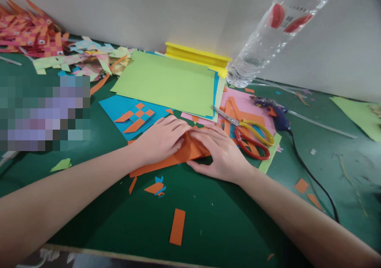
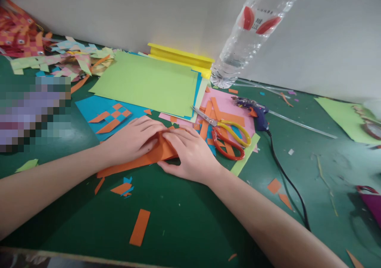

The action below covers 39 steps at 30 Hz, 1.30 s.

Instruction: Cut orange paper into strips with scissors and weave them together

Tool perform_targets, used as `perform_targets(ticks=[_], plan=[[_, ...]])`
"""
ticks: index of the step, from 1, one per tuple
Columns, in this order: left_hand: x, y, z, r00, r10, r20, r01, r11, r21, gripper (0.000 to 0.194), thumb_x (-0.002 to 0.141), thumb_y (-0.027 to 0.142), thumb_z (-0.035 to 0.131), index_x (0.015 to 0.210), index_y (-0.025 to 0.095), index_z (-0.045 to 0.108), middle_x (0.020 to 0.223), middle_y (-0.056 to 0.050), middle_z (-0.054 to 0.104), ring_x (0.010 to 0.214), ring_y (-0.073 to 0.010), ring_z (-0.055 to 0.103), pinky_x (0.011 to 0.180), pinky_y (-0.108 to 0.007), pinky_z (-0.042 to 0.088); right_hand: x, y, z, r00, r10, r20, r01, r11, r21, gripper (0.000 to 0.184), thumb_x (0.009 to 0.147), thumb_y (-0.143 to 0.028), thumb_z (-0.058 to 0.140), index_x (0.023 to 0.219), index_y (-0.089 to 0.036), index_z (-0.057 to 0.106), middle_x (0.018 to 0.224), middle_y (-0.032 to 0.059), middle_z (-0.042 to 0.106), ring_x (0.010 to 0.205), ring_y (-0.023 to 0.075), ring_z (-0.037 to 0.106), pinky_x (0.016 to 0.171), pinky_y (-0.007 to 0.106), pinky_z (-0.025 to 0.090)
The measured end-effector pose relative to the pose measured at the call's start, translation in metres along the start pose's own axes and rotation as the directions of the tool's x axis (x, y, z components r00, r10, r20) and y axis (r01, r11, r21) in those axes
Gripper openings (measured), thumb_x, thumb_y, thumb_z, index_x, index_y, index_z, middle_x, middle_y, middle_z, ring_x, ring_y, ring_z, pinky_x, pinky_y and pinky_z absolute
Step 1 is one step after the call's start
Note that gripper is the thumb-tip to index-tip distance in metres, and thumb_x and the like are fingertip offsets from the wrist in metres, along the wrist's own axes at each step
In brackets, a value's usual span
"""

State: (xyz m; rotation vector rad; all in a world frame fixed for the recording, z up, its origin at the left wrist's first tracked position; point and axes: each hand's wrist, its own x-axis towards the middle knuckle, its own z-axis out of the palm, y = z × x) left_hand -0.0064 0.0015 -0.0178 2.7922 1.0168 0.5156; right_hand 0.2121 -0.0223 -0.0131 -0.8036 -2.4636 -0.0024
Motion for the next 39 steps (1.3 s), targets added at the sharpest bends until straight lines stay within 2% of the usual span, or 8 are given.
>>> perform_targets(ticks=[6,14,21,29,39], plan=[[-0.0008,-0.0001,-0.0002,1.0,-0.008,0.007,0.008,1.0,-0.008,0.028,0.095,0.015,0.043,0.121,0.014,0.053,0.123,-0.011,0.061,0.116,-0.0256,0.052,0.098,-0.042,0.045,0.0,-0.0024,-0.0017,0.997,0.033,0.064,-0.036,0.998,0.047,0.054,0.078,-0.024,0.06,0.13,-0.014,0.052,0.119,0.0181,0.068,0.114,0.0303,0.063,0.105,0.057,0.044],[0.0008,0.0004,-0.0005,1.0,-0.009,0.006,0.009,1.0,-0.022,0.027,0.096,0.014,0.043,0.12,0.012,0.054,0.122,-0.011,0.062,0.115,-0.0258,0.052,0.098,-0.043,0.045,-0.0003,-0.0033,-0.0027,0.996,0.024,0.091,-0.029,0.998,0.056,0.054,0.075,-0.017,0.056,0.128,-0.014,0.05,0.119,0.0159,0.067,0.116,0.0273,0.062,0.108,0.054,0.042],[0.0001,-0.0006,0.001,1.0,-0.005,-0.006,0.005,1.0,-0.03,0.025,0.095,0.014,0.043,0.118,0.014,0.054,0.121,-0.011,0.062,0.114,-0.0253,0.052,0.099,-0.042,0.044,-0.0011,-0.0026,-0.0018,0.995,0.038,0.097,-0.047,0.995,0.083,0.057,0.075,-0.015,0.054,0.131,-0.019,0.047,0.12,0.0133,0.067,0.115,0.0284,0.062,0.106,0.057,0.041],[0.0001,-0.0013,0.0009,1.0,-0.008,0.007,0.008,1.0,-0.029,0.027,0.092,0.013,0.049,0.119,0.013,0.053,0.123,-0.01,0.061,0.116,-0.0262,0.052,0.1,-0.043,0.044,-0.0014,-0.0031,-0.0022,0.997,0.025,0.078,-0.033,0.994,0.109,0.065,0.073,-0.01,0.053,0.136,-0.02,0.043,0.124,0.0127,0.066,0.117,0.028,0.061,0.111,0.06,0.035],[-0.0003,-0.0004,-0.0003,1.0,-0.012,0.012,0.012,0.999,-0.045,0.028,0.091,0.013,0.048,0.119,0.013,0.052,0.123,-0.011,0.061,0.116,-0.0264,0.052,0.099,-0.042,0.044,-0.0009,0.0003,-0.0018,0.999,-0.033,0.009,0.032,0.996,0.089,0.058,0.076,-0.012,0.057,0.132,-0.02,0.045,0.124,0.0112,0.068,0.12,0.0273,0.061,0.113,0.059,0.035]])
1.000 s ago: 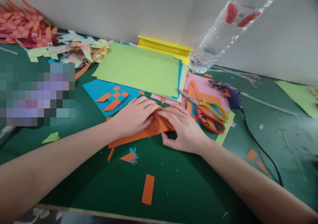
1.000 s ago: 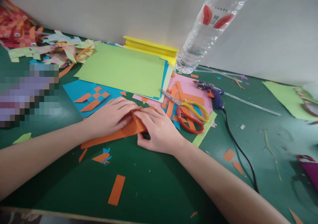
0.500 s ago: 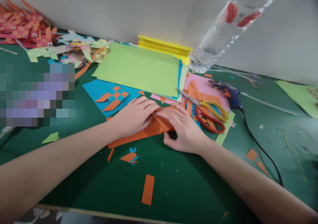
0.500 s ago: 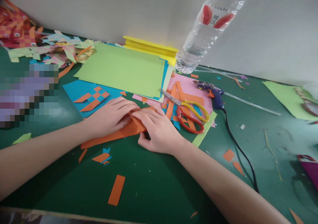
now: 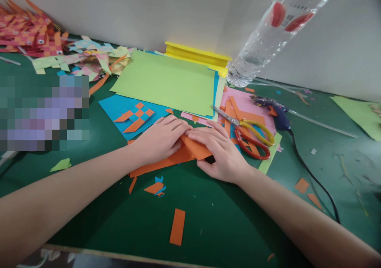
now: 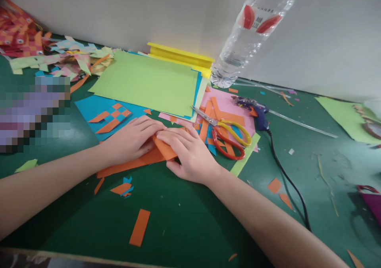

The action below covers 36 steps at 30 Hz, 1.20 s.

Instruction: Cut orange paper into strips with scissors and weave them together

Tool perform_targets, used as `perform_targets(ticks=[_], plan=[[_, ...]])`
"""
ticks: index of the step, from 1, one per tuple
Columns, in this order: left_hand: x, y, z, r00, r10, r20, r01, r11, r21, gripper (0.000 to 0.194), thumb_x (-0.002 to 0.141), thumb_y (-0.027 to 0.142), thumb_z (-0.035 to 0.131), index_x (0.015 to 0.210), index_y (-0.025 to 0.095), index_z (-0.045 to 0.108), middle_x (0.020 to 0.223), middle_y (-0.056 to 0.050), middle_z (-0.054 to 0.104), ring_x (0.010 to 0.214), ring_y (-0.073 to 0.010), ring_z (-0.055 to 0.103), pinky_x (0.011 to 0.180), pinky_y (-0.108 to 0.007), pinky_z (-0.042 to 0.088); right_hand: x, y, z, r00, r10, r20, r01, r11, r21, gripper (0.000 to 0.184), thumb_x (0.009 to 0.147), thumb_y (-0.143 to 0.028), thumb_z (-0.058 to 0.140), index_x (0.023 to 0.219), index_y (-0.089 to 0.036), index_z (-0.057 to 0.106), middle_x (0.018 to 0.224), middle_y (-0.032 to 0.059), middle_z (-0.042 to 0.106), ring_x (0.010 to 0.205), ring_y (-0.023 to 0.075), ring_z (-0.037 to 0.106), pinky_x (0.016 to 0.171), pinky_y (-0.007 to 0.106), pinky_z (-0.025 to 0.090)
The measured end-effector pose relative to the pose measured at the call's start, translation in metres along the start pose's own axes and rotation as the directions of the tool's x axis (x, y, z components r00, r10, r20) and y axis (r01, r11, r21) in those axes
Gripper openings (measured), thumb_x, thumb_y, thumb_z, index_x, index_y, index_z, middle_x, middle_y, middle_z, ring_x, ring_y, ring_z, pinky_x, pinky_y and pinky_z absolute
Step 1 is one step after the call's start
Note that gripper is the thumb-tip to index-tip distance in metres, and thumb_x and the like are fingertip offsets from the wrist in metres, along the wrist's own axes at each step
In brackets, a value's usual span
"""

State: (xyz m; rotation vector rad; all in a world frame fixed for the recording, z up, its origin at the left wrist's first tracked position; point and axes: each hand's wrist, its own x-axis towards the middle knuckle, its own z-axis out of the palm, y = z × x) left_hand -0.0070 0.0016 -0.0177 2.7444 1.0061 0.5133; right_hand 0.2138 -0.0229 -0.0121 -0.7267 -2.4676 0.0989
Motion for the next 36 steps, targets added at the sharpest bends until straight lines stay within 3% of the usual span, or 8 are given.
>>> perform_targets(ticks=[10,24,36], plan=[[0.0001,0.0006,-0.0003,0.999,-0.03,0.016,0.03,0.999,0.02,0.027,0.095,0.018,0.046,0.121,0.011,0.05,0.119,-0.013,0.062,0.113,-0.0274,0.053,0.093,-0.041,0.046,0.0003,0.002,0.0004,0.982,-0.115,-0.151,0.102,0.991,-0.091,0.035,0.081,-0.004,0.06,0.111,-0.022,0.063,0.117,0.0063,0.073,0.116,0.0216,0.064,0.112,0.05,0.038],[0.0002,0.002,-0.0002,0.997,-0.068,0.024,0.067,0.997,0.031,0.036,0.095,0.02,0.048,0.129,0.01,0.046,0.123,-0.014,0.062,0.116,-0.0274,0.053,0.097,-0.042,0.045,-0.0003,0.0057,0.0017,0.984,-0.052,-0.173,0.041,0.997,-0.064,0.026,0.084,-0.008,0.062,0.102,-0.027,0.065,0.11,0.0015,0.075,0.106,0.02,0.069,0.111,0.05,0.039],[0.0001,0.0016,-0.0011,0.999,-0.051,0.002,0.051,0.998,0.025,0.034,0.095,0.019,0.046,0.128,0.012,0.048,0.123,-0.013,0.062,0.117,-0.0267,0.053,0.097,-0.04,0.045,0.0008,0.0072,-0.0005,0.979,-0.017,-0.202,0.019,1.0,0.008,0.02,0.085,-0.011,0.064,0.098,-0.025,0.065,0.105,0.0037,0.076,0.105,0.0205,0.068,0.107,0.05,0.042]])
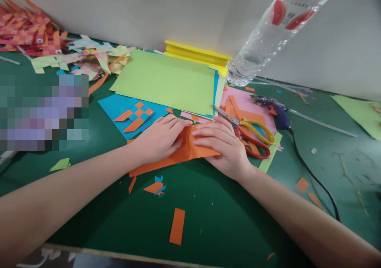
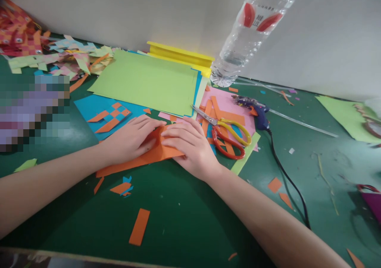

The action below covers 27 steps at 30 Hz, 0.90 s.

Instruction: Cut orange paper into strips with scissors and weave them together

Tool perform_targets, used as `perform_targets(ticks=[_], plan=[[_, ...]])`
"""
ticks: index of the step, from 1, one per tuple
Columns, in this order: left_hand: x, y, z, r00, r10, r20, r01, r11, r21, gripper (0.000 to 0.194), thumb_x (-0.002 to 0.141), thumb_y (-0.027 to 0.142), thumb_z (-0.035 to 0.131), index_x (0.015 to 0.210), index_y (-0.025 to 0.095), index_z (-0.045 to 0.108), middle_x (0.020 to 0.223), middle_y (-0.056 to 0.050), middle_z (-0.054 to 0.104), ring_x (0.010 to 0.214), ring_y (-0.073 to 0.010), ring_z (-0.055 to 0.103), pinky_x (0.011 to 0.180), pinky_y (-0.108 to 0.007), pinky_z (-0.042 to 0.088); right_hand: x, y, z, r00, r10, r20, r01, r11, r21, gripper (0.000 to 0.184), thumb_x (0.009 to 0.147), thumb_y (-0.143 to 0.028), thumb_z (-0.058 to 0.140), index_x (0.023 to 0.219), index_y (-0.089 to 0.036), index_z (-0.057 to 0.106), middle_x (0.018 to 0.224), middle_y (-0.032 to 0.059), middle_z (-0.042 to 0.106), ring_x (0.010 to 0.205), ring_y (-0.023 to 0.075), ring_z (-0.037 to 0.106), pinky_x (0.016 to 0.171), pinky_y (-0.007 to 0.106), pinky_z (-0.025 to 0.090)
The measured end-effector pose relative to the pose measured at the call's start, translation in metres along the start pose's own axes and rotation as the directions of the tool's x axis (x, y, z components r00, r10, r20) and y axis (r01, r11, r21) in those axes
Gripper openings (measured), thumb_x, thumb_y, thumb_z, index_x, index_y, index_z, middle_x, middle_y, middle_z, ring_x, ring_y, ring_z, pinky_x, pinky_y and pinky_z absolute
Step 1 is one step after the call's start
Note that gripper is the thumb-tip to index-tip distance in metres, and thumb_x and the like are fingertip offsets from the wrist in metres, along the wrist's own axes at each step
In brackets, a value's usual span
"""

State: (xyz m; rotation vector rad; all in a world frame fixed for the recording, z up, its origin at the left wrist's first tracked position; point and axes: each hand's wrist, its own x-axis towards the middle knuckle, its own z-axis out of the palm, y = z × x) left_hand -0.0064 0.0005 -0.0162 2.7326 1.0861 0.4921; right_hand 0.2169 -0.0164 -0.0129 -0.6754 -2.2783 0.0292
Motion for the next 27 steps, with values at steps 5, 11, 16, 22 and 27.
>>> perform_targets(ticks=[5,11,16,22,27], plan=[[0.0002,-0.0005,0.001,1.0,0.012,-0.013,-0.013,1.0,-0.002,0.035,0.094,0.017,0.047,0.128,0.011,0.049,0.124,-0.013,0.062,0.117,-0.0258,0.054,0.099,-0.041,0.045,0.0009,0.0025,0.0004,0.999,0.043,-0.007,-0.043,0.998,0.051,0.018,0.085,-0.011,0.064,0.097,-0.024,0.066,0.103,0.0047,0.076,0.103,0.0209,0.069,0.104,0.049,0.045],[-0.0006,-0.0013,0.0017,1.0,0.017,-0.013,-0.017,0.999,0.033,0.037,0.094,0.018,0.046,0.129,0.009,0.049,0.123,-0.014,0.063,0.117,-0.0269,0.053,0.097,-0.041,0.046,0.0007,0.0029,0.0005,0.997,0.077,-0.022,-0.074,0.994,0.084,0.02,0.086,-0.01,0.061,0.097,-0.025,0.067,0.099,0.0035,0.077,0.1,0.0199,0.07,0.104,0.05,0.046],[-0.0008,-0.0013,0.0006,1.0,0.015,-0.003,-0.015,1.0,0.023,0.037,0.094,0.018,0.043,0.13,0.012,0.048,0.125,-0.013,0.062,0.119,-0.0259,0.053,0.099,-0.041,0.044,0.0015,0.0017,-0.0003,0.991,0.128,-0.035,-0.123,0.985,0.121,0.021,0.086,-0.008,0.06,0.095,-0.024,0.068,0.096,0.0036,0.077,0.097,0.0199,0.071,0.104,0.051,0.046],[-0.0005,-0.001,-0.0009,1.0,-0.003,0.012,0.003,1.0,-0.023,0.036,0.094,0.018,0.043,0.13,0.013,0.048,0.125,-0.013,0.062,0.12,-0.0256,0.053,0.1,-0.041,0.044,0.0011,-0.0005,-0.0011,0.979,0.196,-0.049,-0.185,0.967,0.174,0.023,0.086,-0.007,0.058,0.095,-0.025,0.069,0.094,0.0025,0.077,0.094,0.0196,0.072,0.1,0.05,0.05],[-0.0003,-0.0017,0.0004,1.0,0.012,-0.011,-0.013,0.999,-0.032,0.031,0.097,0.019,0.042,0.126,0.014,0.051,0.123,-0.012,0.063,0.118,-0.0253,0.053,0.099,-0.041,0.044,0.0006,-0.0013,-0.0011,0.977,0.203,-0.063,-0.19,0.967,0.169,0.023,0.086,-0.007,0.057,0.095,-0.025,0.068,0.093,0.0022,0.077,0.091,0.0194,0.072,0.096,0.048,0.053]])
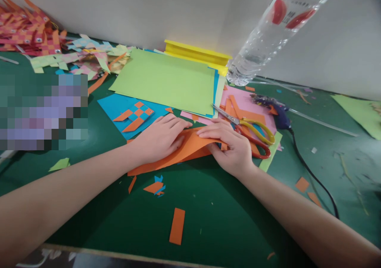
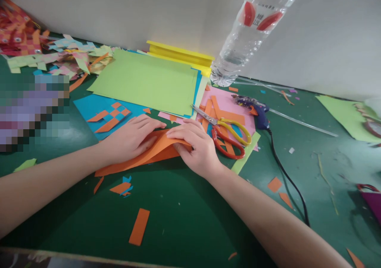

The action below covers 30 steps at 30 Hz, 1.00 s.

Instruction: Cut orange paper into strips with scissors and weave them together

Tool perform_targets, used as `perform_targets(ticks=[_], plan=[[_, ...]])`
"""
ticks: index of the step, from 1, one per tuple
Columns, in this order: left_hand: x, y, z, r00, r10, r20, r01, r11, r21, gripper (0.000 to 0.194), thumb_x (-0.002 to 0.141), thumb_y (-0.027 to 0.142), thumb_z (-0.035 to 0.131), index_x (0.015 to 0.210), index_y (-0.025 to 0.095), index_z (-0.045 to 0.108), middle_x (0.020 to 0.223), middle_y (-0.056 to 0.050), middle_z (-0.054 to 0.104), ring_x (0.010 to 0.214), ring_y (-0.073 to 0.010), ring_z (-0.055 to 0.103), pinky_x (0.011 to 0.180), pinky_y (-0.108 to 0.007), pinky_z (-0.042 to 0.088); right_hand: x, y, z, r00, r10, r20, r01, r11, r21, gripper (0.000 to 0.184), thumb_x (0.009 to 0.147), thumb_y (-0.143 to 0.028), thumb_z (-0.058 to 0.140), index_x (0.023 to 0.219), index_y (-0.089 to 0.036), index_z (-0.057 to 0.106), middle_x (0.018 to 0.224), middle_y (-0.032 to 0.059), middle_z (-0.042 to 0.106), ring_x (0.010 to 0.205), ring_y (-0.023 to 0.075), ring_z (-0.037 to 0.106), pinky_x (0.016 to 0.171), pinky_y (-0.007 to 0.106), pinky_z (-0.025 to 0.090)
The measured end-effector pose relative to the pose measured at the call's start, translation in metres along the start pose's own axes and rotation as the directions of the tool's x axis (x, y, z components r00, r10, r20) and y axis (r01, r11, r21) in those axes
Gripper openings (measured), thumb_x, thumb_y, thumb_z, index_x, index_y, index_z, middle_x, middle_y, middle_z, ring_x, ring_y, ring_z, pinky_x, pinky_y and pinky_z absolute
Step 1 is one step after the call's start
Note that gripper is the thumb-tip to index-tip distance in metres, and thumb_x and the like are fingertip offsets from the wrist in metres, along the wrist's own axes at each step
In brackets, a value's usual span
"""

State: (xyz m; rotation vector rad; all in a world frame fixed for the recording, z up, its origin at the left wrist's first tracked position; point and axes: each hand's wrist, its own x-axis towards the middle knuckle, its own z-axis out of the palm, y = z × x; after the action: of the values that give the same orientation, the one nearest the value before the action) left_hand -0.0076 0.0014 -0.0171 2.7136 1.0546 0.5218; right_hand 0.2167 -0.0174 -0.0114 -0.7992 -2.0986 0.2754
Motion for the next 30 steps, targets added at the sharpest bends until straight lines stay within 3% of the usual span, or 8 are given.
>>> perform_targets(ticks=[9,17,23,30], plan=[[0.001,0.0,-0.002,1.0,0.025,0.005,-0.025,0.999,-0.039,0.025,0.1,0.019,0.041,0.119,0.014,0.056,0.12,-0.01,0.063,0.113,-0.0235,0.053,0.1,-0.04,0.043,0.002,-0.001,0.001,0.997,0.041,-0.068,-0.037,0.998,0.053,0.016,0.086,-0.01,0.061,0.092,-0.024,0.067,0.089,0.0037,0.076,0.087,0.0198,0.071,0.09,0.045,0.054],[0.0,-0.002,-0.003,0.998,0.066,-0.008,-0.066,0.998,-0.011,0.025,0.101,0.022,0.041,0.113,0.012,0.061,0.122,-0.01,0.063,0.112,-0.0234,0.053,0.1,-0.039,0.043,0.001,-0.002,0.0,0.963,0.218,-0.161,-0.207,0.975,0.084,0.012,0.088,-0.016,0.06,0.091,-0.026,0.067,0.09,0.0024,0.074,0.088,0.0211,0.071,0.078,0.04,0.059],[0.001,0.0,-0.003,0.999,0.038,0.031,-0.038,0.999,-0.003,0.029,0.103,0.027,0.039,0.116,0.015,0.062,0.126,-0.009,0.061,0.116,-0.024,0.053,0.1,-0.04,0.043,0.002,0.005,0.0,0.857,0.399,-0.325,-0.403,0.913,0.058,0.004,0.086,-0.021,0.064,0.085,-0.025,0.065,0.079,0.0014,0.075,0.071,0.0198,0.072,0.063,0.033,0.062],[0.0,0.0,-0.005,0.997,0.077,-0.023,-0.078,0.997,-0.019,0.03,0.101,0.025,0.036,0.112,0.014,0.061,0.121,-0.011,0.063,0.111,-0.0253,0.055,0.096,-0.041,0.046,-0.001,0.02,0.002,0.71,0.618,-0.337,-0.555,0.786,0.273,0.009,0.084,-0.032,0.07,0.084,-0.023,0.067,0.08,0.0031,0.076,0.072,0.0225,0.074,0.059,0.035,0.063]])
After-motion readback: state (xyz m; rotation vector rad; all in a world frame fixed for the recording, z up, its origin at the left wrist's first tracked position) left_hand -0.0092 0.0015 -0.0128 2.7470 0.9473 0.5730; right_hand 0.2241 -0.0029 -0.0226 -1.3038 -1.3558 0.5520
